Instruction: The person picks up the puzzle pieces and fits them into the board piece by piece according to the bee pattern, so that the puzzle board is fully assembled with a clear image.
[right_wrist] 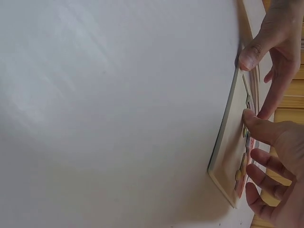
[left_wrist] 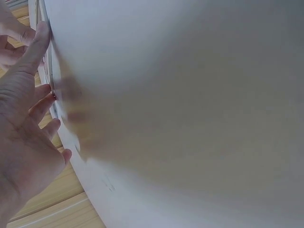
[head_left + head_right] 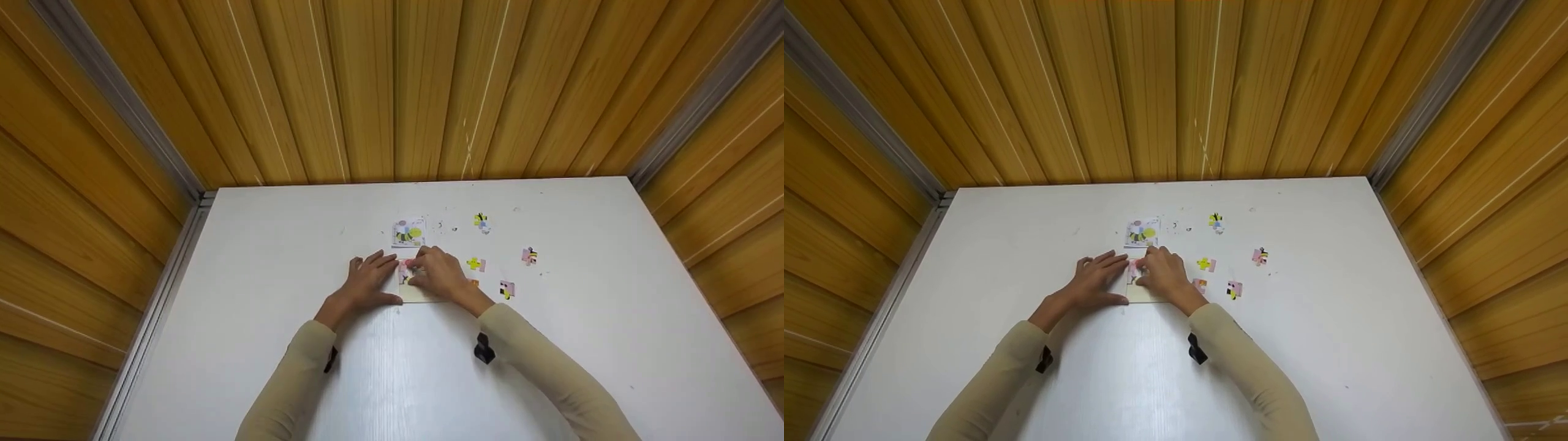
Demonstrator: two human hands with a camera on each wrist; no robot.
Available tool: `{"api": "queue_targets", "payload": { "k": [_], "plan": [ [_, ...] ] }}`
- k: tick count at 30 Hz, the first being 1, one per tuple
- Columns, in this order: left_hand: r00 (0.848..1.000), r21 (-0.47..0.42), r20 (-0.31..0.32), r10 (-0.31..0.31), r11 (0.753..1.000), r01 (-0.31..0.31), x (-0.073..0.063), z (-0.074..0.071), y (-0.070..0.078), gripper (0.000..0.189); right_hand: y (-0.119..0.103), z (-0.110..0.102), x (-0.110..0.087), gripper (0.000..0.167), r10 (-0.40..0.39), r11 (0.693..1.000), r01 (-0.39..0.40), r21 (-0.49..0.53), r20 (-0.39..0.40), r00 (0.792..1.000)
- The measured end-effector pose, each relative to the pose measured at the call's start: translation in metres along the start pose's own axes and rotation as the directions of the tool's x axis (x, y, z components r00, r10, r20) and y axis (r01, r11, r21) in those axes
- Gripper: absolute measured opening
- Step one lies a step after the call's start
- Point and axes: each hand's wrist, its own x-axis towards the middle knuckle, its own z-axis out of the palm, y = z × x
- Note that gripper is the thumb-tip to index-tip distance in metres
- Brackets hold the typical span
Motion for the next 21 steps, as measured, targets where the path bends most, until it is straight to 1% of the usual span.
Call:
{"api": "queue_targets", "payload": {
  "k": [5,8,12,16,19,21],
  "plan": [
    [1.0,0.003,0.018,-0.01,1.0,0.01,0.0,-0.001,0.0,0.091,-0.001,0.0,0.001,0.019,0.032,0.999,-0.032,0.03,0.017,0.999],
    [1.0,0.0,0.019,-0.013,1.0,0.013,-0.001,-0.001,0.0,0.091,-0.002,-0.002,0.002,0.019,0.048,0.998,-0.05,0.045,0.048,0.998],
    [1.0,0.002,0.016,-0.012,1.0,0.012,-0.001,-0.001,-0.001,0.092,-0.005,-0.007,0.005,0.024,0.06,0.996,-0.065,0.058,0.095,0.994],
    [1.0,-0.006,0.02,-0.01,1.0,0.01,-0.001,0.001,-0.002,0.092,-0.004,-0.002,0.005,0.028,0.059,0.991,-0.068,0.116,0.077,0.995],
    [1.0,-0.015,0.021,-0.015,1.0,0.016,-0.001,0.001,-0.002,0.091,-0.002,0.006,0.005,0.026,0.063,0.982,-0.07,0.177,0.043,0.997],
    [1.0,-0.022,0.021,-0.019,1.0,0.02,-0.001,0.001,-0.002,0.092,-0.003,0.009,0.005,0.025,0.072,0.977,-0.078,0.199,0.039,0.997]
  ]
}}
